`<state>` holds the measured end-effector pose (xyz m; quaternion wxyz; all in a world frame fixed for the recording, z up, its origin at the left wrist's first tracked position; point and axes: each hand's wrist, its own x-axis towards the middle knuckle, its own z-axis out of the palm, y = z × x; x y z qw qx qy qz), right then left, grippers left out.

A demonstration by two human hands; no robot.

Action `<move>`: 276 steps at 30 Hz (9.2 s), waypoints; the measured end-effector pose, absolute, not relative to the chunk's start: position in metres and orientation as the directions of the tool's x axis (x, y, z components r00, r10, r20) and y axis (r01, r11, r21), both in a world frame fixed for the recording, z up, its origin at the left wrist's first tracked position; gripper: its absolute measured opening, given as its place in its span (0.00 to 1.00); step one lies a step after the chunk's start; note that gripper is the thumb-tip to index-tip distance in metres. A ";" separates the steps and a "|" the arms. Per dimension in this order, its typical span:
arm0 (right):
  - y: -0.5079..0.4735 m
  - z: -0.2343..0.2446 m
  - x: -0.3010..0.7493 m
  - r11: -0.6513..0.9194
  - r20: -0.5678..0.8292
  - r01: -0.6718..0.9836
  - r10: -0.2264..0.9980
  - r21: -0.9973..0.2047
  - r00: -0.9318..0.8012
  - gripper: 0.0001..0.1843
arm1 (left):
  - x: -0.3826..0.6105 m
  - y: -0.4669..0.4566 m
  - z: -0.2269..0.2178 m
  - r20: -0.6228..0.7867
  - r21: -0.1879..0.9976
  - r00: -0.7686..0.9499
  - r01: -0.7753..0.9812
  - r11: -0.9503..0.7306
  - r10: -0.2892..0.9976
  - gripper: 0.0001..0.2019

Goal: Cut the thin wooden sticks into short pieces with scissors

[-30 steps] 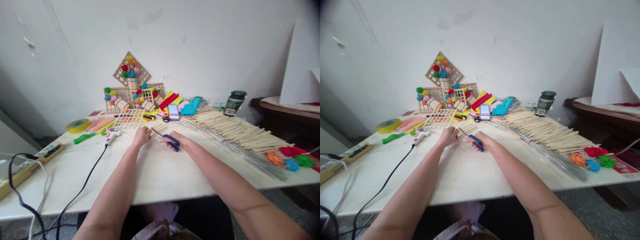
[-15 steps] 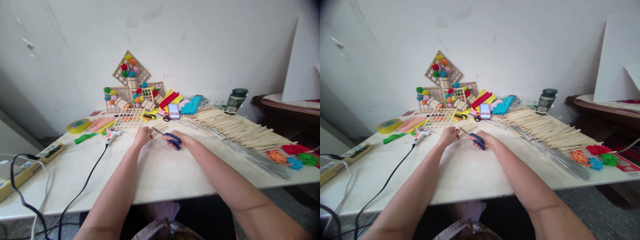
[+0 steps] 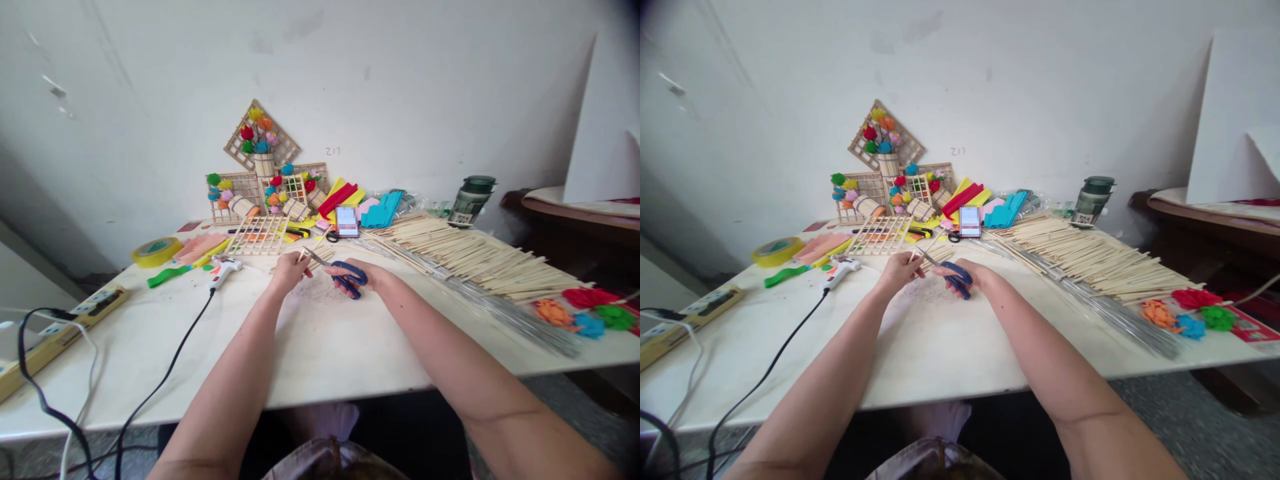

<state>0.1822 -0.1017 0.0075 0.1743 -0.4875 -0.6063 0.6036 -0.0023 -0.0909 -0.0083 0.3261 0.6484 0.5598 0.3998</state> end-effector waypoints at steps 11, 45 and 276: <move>-0.103 0.007 0.177 -0.178 -0.358 0.434 0.854 -0.883 -0.379 0.25 | -0.007 -0.086 -0.012 0.153 0.834 0.060 0.528 -0.162 0.986 0.18; -0.112 0.021 0.175 0.188 -0.123 0.621 0.898 -0.761 -0.423 0.20 | -0.003 -0.099 0.004 0.214 0.824 0.186 0.493 -0.279 0.959 0.21; -0.113 0.026 0.183 0.302 0.245 0.938 0.935 -0.172 -0.256 0.27 | 0.007 -0.097 -0.006 0.399 0.806 0.167 0.406 -0.432 0.902 0.21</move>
